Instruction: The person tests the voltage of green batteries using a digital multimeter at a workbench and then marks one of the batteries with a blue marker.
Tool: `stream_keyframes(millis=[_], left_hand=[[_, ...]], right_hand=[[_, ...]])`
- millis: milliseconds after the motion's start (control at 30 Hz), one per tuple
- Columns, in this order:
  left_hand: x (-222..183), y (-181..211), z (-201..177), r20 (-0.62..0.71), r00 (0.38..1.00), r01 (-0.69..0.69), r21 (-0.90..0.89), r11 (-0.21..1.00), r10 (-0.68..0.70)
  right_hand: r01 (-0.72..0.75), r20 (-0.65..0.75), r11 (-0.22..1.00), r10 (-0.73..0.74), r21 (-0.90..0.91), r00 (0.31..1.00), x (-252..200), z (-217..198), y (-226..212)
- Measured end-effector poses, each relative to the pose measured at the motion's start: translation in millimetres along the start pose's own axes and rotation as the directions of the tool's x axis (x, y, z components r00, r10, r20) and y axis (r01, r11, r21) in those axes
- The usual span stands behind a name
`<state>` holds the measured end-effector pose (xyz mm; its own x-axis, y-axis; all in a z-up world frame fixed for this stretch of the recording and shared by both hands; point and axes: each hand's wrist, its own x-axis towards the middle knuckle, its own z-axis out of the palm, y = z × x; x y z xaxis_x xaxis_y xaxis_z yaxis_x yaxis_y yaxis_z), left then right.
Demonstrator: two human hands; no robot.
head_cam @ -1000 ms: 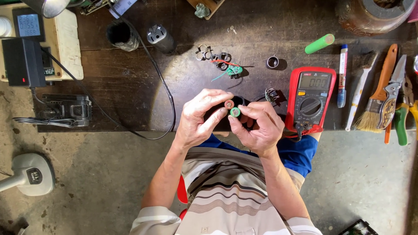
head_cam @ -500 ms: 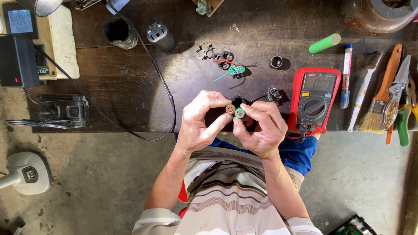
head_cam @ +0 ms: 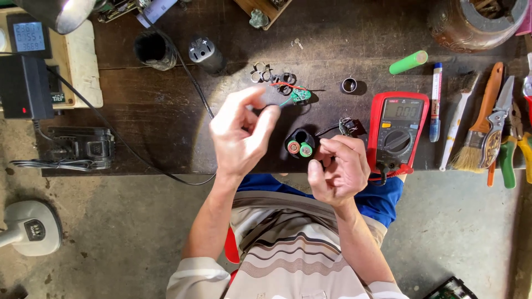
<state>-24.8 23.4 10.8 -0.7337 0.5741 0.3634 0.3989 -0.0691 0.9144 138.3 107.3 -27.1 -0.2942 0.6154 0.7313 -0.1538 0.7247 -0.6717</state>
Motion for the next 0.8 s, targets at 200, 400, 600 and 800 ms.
stream_keyframes(millis=[200,400,600,800], left_hand=[[1,-31,20,0.132,0.984,-0.145,0.170,0.975,0.123],[-5,-10,6,0.025,0.998,-0.051,-0.049,0.997,0.053],[3,-12,4,0.295,0.931,-0.300,0.291,0.909,0.213],[12,-34,19,0.328,0.923,-0.315,0.349,0.883,0.200]], right_hand=[[0.105,-0.059,0.995,-0.104,0.006,0.993,2,3,7],[0.204,-0.072,0.979,-0.205,-0.017,0.976,2,3,17],[0.159,-0.076,0.987,-0.161,-0.031,0.984,1,3,12],[0.116,-0.074,0.993,-0.114,0.014,0.991,-3,0,15]])
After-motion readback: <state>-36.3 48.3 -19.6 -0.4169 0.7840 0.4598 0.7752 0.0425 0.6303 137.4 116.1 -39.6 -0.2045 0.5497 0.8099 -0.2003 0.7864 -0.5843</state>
